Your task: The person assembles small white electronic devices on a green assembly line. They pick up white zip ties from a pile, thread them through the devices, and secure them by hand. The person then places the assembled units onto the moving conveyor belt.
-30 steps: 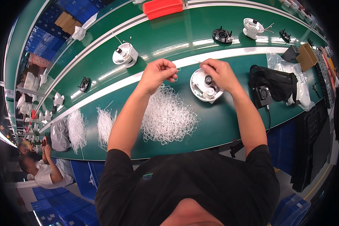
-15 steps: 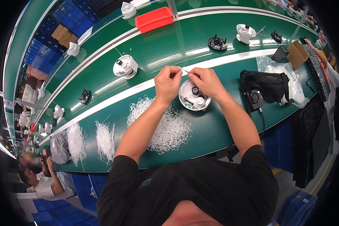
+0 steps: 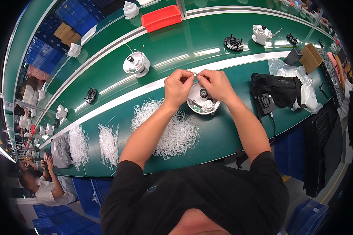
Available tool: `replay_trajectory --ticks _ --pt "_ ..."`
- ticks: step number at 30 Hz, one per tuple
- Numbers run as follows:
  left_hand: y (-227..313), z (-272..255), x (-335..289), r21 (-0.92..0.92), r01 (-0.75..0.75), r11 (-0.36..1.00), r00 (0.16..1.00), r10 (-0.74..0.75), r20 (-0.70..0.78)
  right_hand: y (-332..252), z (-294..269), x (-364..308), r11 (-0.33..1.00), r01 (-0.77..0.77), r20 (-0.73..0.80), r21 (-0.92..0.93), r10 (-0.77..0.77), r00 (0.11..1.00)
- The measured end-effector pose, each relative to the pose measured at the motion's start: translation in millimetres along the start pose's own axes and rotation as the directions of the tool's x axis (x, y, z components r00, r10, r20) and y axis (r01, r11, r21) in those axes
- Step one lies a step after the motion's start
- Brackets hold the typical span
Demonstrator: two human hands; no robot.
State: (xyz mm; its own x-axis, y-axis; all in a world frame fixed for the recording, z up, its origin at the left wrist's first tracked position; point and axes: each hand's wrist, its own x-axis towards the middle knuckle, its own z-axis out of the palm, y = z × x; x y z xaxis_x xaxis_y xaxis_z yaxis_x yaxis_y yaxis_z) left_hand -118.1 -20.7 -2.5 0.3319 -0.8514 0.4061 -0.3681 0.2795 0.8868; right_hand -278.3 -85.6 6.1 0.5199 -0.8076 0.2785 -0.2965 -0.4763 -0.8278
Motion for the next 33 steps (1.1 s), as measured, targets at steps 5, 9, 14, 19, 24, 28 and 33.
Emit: replay_trajectory --ticks 5,9,14,19,24,28,33 --pt "-1 -2 0 0.206 -0.205 0.957 0.976 0.185 0.113 -3 0 0 0.999 0.023 -0.031 -0.03 -0.024 0.999" --pt "-1 -3 -1 0.134 0.01 0.991 0.987 -0.031 0.156 6 -2 -4 0.949 -0.016 0.039 0.314 0.004 0.999" --pt "-4 -3 -1 0.073 0.154 0.985 0.977 -0.163 0.14 8 -2 1 0.969 -0.017 -0.01 0.245 0.02 1.0" --pt "5 -7 0 0.298 0.162 0.941 0.96 -0.22 0.173 14 -3 2 0.698 -0.267 0.13 0.664 0.244 0.961" --pt "-8 -2 -9 0.369 -0.125 0.921 0.982 0.061 0.18 29 -10 4 0.793 -0.262 0.165 0.55 0.204 0.965" --pt "-8 -2 -12 0.334 -0.067 0.94 0.984 0.007 0.177 15 -15 -2 0.996 -0.037 0.248 0.084 0.015 0.969" --pt "-9 -3 -10 0.325 -0.085 0.942 0.982 0.024 0.186 16 -17 3 0.997 0.056 0.283 -0.05 -0.039 0.958"
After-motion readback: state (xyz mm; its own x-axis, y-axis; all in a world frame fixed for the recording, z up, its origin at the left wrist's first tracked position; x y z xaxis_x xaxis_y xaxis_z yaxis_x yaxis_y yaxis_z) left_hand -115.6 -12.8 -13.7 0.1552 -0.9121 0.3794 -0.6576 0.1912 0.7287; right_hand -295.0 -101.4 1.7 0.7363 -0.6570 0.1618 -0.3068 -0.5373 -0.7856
